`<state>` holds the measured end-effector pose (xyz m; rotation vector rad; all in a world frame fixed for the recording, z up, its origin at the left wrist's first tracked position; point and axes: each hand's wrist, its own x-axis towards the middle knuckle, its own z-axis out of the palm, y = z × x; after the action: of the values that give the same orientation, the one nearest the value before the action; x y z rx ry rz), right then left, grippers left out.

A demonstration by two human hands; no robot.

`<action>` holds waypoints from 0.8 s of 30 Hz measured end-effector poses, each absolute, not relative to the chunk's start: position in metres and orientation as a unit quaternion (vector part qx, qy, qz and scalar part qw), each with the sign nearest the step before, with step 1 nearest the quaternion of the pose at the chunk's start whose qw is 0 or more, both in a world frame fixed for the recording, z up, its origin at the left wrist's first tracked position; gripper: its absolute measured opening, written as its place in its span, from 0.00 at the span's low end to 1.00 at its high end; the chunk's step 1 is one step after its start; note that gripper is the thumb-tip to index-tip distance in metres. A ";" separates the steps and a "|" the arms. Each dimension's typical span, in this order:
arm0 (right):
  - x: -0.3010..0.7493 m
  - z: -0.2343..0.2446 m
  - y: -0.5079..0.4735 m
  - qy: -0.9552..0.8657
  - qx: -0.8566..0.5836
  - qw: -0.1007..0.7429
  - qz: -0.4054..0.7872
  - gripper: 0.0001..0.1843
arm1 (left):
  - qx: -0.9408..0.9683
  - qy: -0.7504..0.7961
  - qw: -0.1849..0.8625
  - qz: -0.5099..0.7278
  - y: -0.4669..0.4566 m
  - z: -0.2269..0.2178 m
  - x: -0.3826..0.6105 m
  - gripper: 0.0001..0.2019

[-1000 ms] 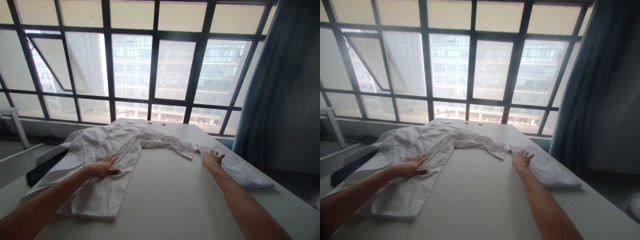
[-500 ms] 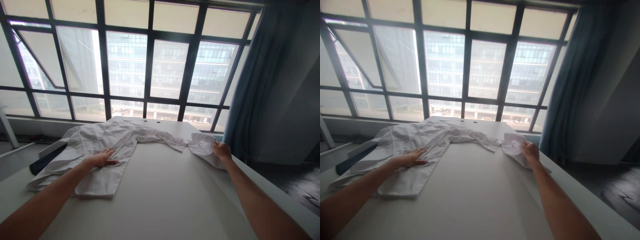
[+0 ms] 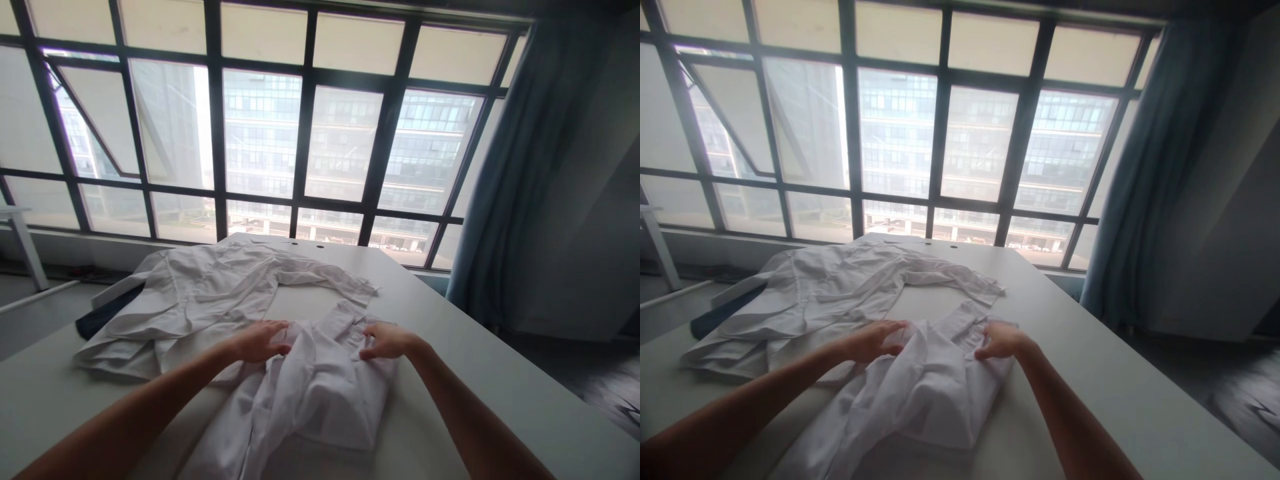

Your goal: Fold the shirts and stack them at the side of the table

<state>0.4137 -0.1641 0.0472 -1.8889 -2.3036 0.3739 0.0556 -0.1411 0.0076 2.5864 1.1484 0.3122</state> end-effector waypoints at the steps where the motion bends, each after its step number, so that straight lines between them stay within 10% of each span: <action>1: 0.411 0.038 -0.162 -0.772 -0.623 0.045 0.117 0.33 | 0.905 0.380 0.155 0.109 -0.147 0.008 0.059 0.31; 17: 0.352 -0.007 -0.141 -0.785 -0.579 0.216 -0.045 0.18 | 0.793 0.442 0.129 0.400 -0.143 0.038 0.043 0.05; 24: 0.358 -0.017 -0.136 -0.823 -0.535 0.179 0.059 0.26 | 0.745 0.237 0.572 0.248 -0.190 0.070 0.037 0.23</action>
<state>0.3576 -0.1357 -0.0173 -1.5139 -2.3272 0.1679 0.0368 -0.1896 0.0696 1.7461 0.5553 0.5826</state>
